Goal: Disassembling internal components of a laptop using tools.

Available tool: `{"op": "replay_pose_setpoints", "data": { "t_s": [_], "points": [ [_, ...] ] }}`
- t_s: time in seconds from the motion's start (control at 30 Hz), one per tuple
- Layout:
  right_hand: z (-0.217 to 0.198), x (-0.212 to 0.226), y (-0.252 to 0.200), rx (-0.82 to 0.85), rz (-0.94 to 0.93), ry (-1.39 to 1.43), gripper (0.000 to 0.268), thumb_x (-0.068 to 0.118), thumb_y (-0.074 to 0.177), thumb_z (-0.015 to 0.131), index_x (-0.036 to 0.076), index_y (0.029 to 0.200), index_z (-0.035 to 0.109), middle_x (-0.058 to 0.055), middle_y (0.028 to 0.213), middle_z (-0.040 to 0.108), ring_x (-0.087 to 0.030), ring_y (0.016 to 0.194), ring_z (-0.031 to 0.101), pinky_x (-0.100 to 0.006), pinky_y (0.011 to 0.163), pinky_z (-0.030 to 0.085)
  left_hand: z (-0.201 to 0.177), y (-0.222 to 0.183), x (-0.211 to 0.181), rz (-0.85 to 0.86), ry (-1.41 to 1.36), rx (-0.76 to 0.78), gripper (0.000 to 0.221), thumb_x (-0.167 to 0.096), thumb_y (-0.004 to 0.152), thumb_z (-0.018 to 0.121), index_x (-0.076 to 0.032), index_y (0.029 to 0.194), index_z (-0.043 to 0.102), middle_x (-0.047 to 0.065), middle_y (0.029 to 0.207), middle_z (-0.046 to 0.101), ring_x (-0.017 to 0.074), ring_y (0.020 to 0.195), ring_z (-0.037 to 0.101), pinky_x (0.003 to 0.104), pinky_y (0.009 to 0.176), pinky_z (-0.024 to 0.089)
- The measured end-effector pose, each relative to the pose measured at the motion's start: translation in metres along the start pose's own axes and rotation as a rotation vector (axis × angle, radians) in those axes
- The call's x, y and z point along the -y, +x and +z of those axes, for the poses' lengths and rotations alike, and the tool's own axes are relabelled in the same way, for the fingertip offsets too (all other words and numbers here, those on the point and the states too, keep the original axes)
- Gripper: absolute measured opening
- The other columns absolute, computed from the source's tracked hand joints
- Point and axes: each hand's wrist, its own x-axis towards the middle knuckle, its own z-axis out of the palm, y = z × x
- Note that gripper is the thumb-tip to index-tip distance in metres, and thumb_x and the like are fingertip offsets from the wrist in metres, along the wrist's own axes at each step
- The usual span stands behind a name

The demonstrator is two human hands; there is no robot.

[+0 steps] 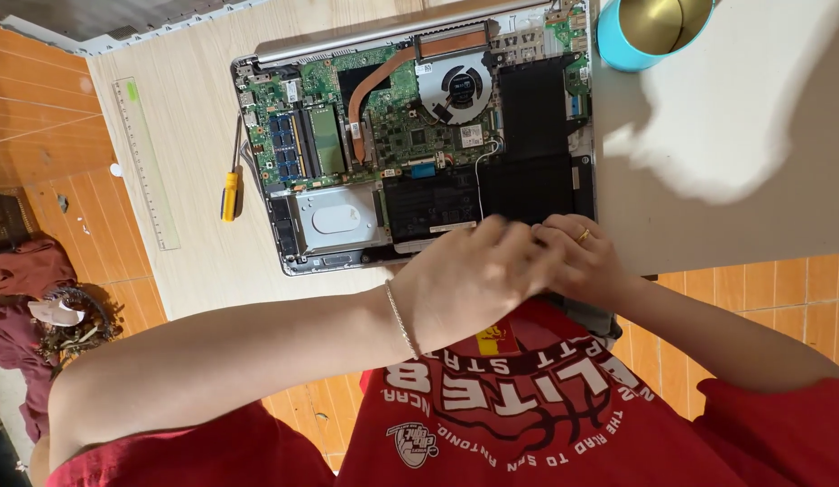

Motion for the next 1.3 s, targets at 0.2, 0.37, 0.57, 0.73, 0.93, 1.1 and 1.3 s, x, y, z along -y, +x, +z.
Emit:
{"op": "replay_pose_setpoints", "data": {
  "t_s": [0.2, 0.37, 0.57, 0.73, 0.93, 1.1, 1.3],
  "points": [
    [0.008, -0.001, -0.012, 0.006, 0.005, 0.015, 0.025, 0.016, 0.081, 0.075, 0.003, 0.102, 0.071, -0.012, 0.111, 0.063, -0.031, 0.109, 0.063, -0.045, 0.091, 0.055, -0.007, 0.0, 0.002, 0.215, 0.161, 0.136, 0.032, -0.022, 0.082, 0.074, -0.012, 0.112, 0.071, 0.003, 0.093, 0.068, 0.0117, 0.079, 0.065, 0.026, 0.057, 0.051],
    [0.009, -0.005, -0.013, -0.007, -0.014, 0.065, 0.028, 0.021, 0.075, 0.075, 0.005, 0.097, 0.068, -0.013, 0.11, 0.062, -0.033, 0.107, 0.062, -0.049, 0.09, 0.054, -0.004, 0.005, 0.005, 0.037, -0.109, 0.123, 0.037, -0.027, 0.095, 0.067, -0.003, 0.124, 0.063, 0.006, 0.092, 0.066, 0.0152, 0.075, 0.065, 0.029, 0.06, 0.053],
    [0.009, -0.005, -0.013, -0.001, -0.016, 0.056, 0.028, 0.019, 0.079, 0.074, 0.001, 0.099, 0.067, -0.015, 0.112, 0.063, -0.033, 0.108, 0.062, -0.048, 0.09, 0.054, 0.01, 0.002, -0.002, 0.08, -0.093, 0.259, 0.038, -0.016, 0.094, 0.065, -0.002, 0.129, 0.061, 0.008, 0.098, 0.065, 0.0209, 0.087, 0.066, 0.034, 0.067, 0.055],
    [0.011, -0.005, -0.014, -0.029, -0.006, 0.051, 0.025, 0.016, 0.08, 0.073, 0.002, 0.1, 0.067, -0.014, 0.113, 0.064, -0.033, 0.109, 0.062, -0.049, 0.091, 0.054, 0.014, 0.002, 0.003, 0.215, -0.173, -0.147, 0.026, -0.013, 0.081, 0.065, -0.01, 0.106, 0.063, 0.003, 0.104, 0.063, 0.0216, 0.096, 0.069, 0.033, 0.075, 0.058],
    [0.007, -0.003, -0.009, -0.025, -0.011, 0.012, 0.025, 0.018, 0.081, 0.072, 0.003, 0.101, 0.069, -0.016, 0.113, 0.064, -0.033, 0.107, 0.062, -0.047, 0.089, 0.054, -0.011, 0.013, -0.002, 0.034, -0.097, 0.587, 0.045, -0.008, 0.108, 0.055, 0.016, 0.146, 0.049, 0.016, 0.087, 0.067, 0.0205, 0.071, 0.064, 0.031, 0.053, 0.053],
    [0.014, -0.004, -0.02, -0.02, 0.019, 0.054, 0.022, 0.015, 0.08, 0.071, 0.002, 0.098, 0.068, -0.014, 0.114, 0.064, -0.033, 0.109, 0.063, -0.048, 0.09, 0.055, 0.011, 0.001, -0.008, 0.276, -0.093, 0.021, 0.012, -0.016, 0.08, 0.069, -0.011, 0.091, 0.067, 0.004, 0.097, 0.068, 0.0247, 0.099, 0.067, 0.035, 0.078, 0.059],
    [0.013, -0.006, -0.019, 0.0, 0.011, 0.077, 0.029, 0.022, 0.08, 0.074, 0.002, 0.1, 0.069, -0.015, 0.113, 0.062, -0.033, 0.109, 0.061, -0.049, 0.09, 0.054, 0.008, 0.006, 0.002, -0.07, -0.239, 0.232, 0.03, -0.019, 0.101, 0.066, 0.007, 0.115, 0.069, 0.015, 0.097, 0.066, 0.0222, 0.076, 0.067, 0.035, 0.058, 0.06]
  ]
}}
